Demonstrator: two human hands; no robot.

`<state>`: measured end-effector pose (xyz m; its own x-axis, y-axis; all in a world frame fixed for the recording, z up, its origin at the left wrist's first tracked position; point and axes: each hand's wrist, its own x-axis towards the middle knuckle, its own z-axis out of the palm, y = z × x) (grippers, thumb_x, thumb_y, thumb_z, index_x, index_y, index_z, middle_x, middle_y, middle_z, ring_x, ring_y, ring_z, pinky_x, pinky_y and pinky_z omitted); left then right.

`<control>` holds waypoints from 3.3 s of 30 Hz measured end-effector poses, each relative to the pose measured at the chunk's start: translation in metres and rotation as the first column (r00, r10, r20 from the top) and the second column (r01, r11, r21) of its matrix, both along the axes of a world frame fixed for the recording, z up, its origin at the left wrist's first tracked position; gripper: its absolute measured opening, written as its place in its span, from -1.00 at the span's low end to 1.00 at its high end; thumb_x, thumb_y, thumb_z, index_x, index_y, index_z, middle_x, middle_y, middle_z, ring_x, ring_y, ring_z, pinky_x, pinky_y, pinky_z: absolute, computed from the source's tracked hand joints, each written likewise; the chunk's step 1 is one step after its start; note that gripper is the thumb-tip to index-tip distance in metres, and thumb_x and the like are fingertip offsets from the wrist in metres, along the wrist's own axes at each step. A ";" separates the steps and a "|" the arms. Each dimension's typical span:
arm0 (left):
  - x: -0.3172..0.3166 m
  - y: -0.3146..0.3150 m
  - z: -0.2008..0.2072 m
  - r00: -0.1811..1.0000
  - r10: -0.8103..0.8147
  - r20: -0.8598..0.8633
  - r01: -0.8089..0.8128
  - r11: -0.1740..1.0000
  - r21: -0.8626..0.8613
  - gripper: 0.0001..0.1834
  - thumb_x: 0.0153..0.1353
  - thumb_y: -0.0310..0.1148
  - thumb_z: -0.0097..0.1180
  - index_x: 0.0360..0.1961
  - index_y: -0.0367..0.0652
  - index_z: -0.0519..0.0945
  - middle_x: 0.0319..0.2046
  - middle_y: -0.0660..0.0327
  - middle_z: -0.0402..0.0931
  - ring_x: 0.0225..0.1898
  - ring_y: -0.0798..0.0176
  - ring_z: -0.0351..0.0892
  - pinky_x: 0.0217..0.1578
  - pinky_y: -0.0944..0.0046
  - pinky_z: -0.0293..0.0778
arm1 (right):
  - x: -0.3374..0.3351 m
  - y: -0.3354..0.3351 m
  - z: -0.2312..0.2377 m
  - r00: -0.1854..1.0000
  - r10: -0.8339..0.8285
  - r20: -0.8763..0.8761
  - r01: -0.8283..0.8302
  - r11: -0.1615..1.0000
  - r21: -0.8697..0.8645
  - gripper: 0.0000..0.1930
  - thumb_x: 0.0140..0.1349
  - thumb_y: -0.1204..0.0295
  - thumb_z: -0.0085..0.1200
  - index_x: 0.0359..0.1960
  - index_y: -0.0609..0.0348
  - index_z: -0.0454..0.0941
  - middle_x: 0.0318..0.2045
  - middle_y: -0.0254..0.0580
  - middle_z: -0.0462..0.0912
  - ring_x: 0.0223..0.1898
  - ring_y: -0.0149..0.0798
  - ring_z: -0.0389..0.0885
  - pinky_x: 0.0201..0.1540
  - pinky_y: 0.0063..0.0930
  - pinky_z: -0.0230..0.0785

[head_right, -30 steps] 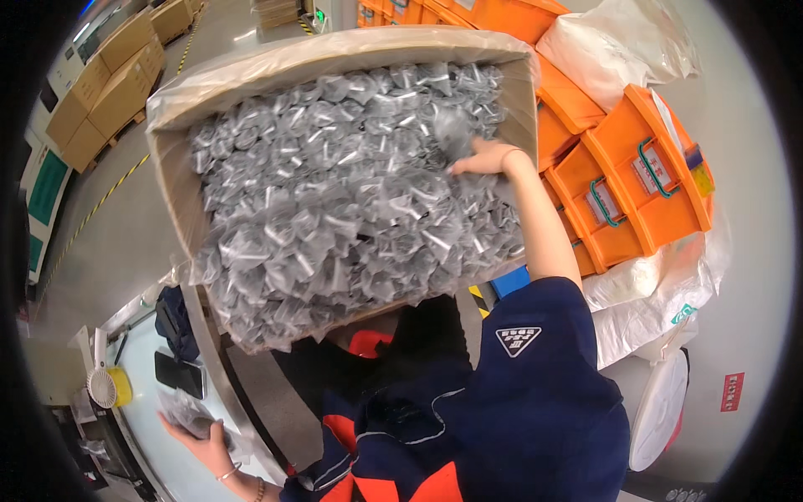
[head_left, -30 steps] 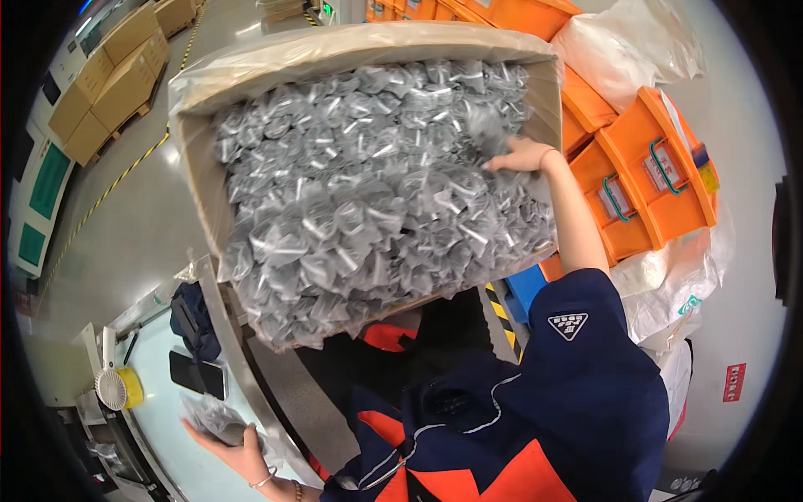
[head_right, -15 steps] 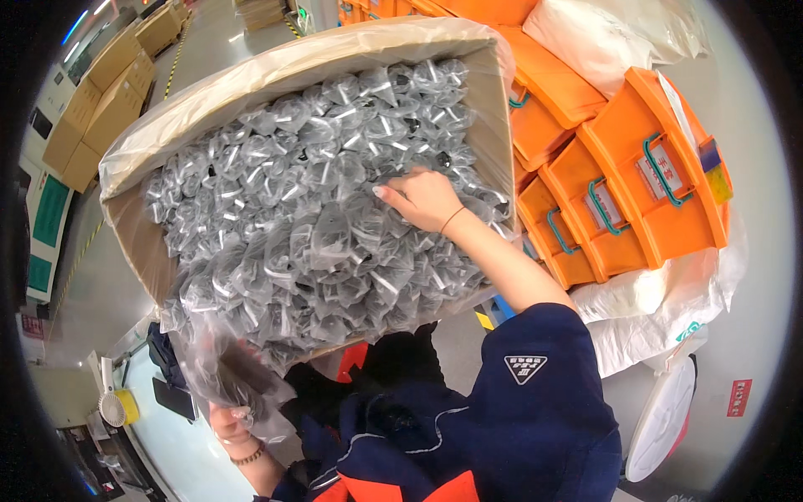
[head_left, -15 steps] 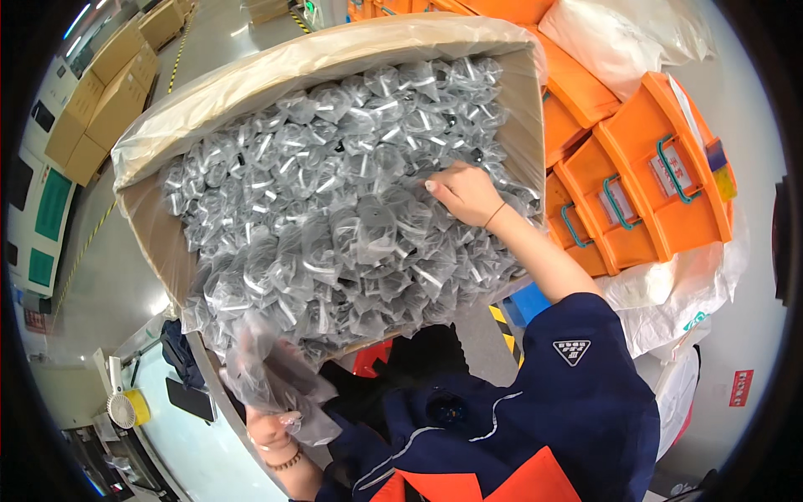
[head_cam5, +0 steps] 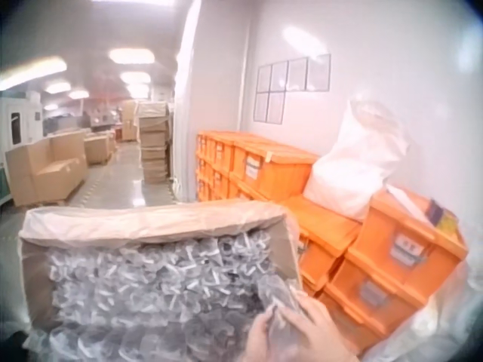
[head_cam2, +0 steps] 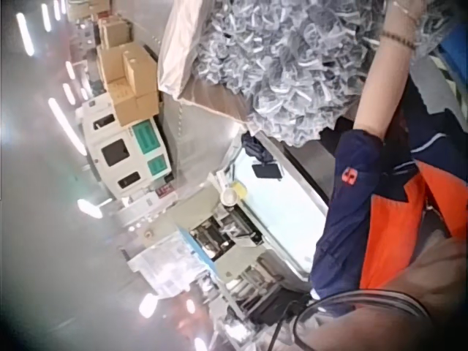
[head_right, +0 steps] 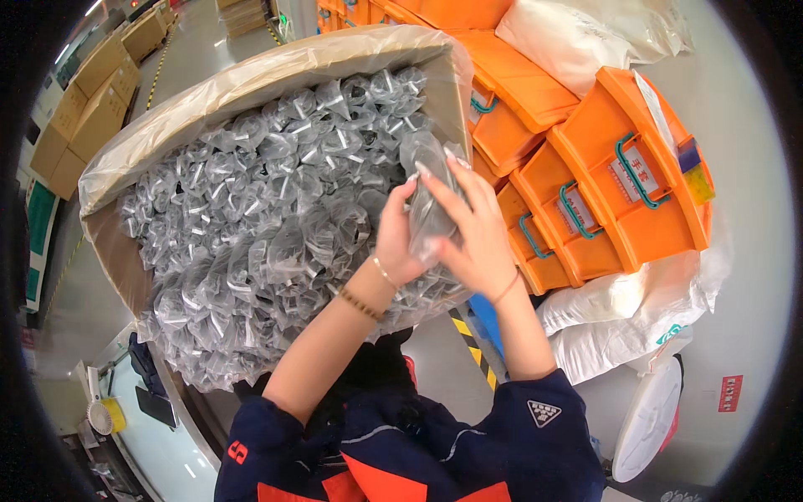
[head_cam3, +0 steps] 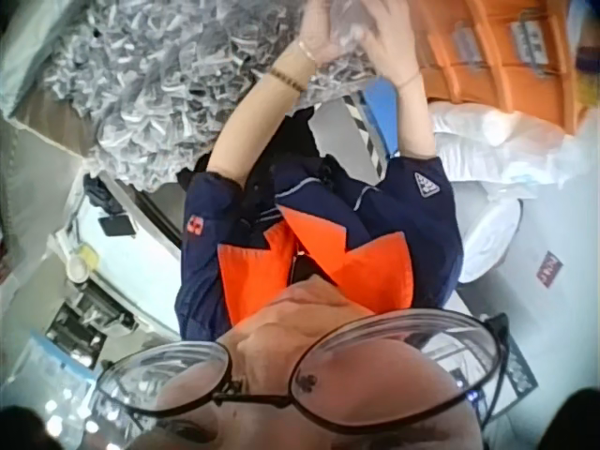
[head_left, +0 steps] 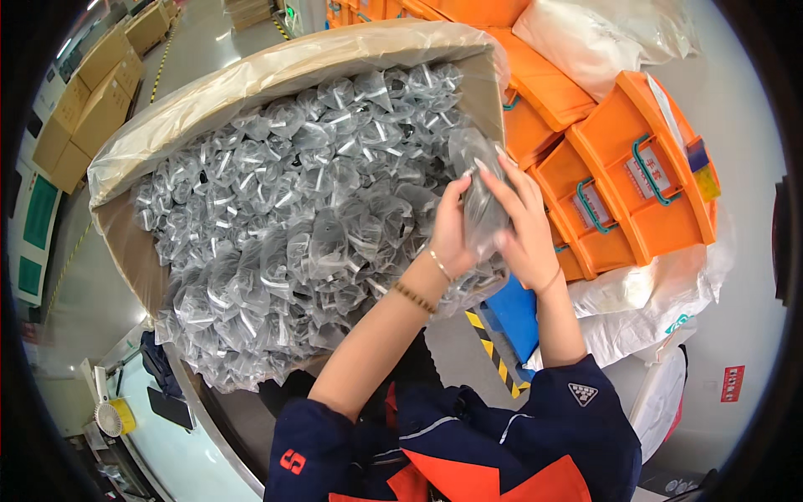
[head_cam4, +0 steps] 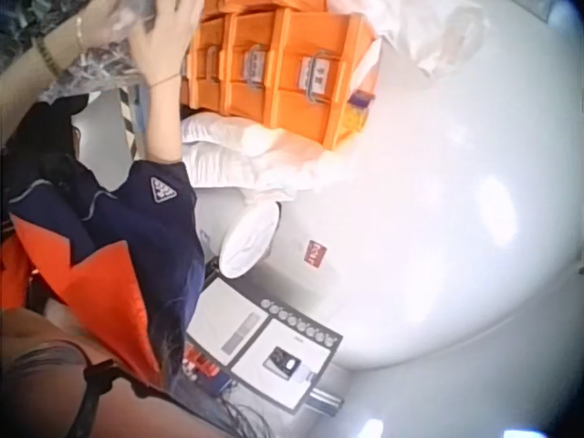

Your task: The person sorts small packaged parts by hand, moving them from a workbench into a large bin and then back onto the workbench.

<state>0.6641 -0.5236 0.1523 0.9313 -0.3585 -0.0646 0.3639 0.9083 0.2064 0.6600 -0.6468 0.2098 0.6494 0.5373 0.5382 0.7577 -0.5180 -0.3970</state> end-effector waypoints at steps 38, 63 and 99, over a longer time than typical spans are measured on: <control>-0.346 0.112 -0.089 0.956 0.195 -0.221 -0.092 0.910 0.404 -0.50 0.37 -0.20 -0.25 -0.78 0.03 0.10 -0.86 0.40 0.03 -0.82 0.47 -0.04 -0.75 0.43 -0.09 | -0.207 0.027 0.099 0.550 0.832 0.066 -0.703 0.419 0.575 -0.56 0.24 0.08 0.00 -0.06 0.20 0.42 -0.15 0.10 0.49 -0.20 -0.08 0.51 -0.13 -0.18 0.38; -0.975 0.130 -0.033 -0.445 0.649 0.617 0.819 0.573 -0.012 0.02 -0.13 -0.11 0.35 0.32 -0.12 0.06 0.35 -0.09 -0.10 0.39 -0.10 -0.13 0.30 -0.09 -0.05 | -0.247 0.265 -0.043 0.172 0.429 -0.887 -0.977 0.193 -0.096 -0.47 0.18 0.45 0.06 0.19 0.34 0.28 0.10 0.03 0.42 0.17 -0.19 0.38 0.21 -0.42 0.15; -0.506 0.235 0.053 0.470 0.217 0.855 -0.384 -0.823 0.420 -0.40 0.01 0.10 0.23 -0.11 -0.20 0.57 -0.06 -0.10 0.48 -0.21 -0.07 0.53 -0.12 0.04 0.49 | -0.308 0.354 -0.032 -0.695 0.371 -0.616 -0.698 -0.140 0.703 0.39 -0.43 0.12 0.58 0.38 0.30 -0.21 0.39 0.08 -0.16 0.37 -0.12 0.02 0.34 -0.24 -0.05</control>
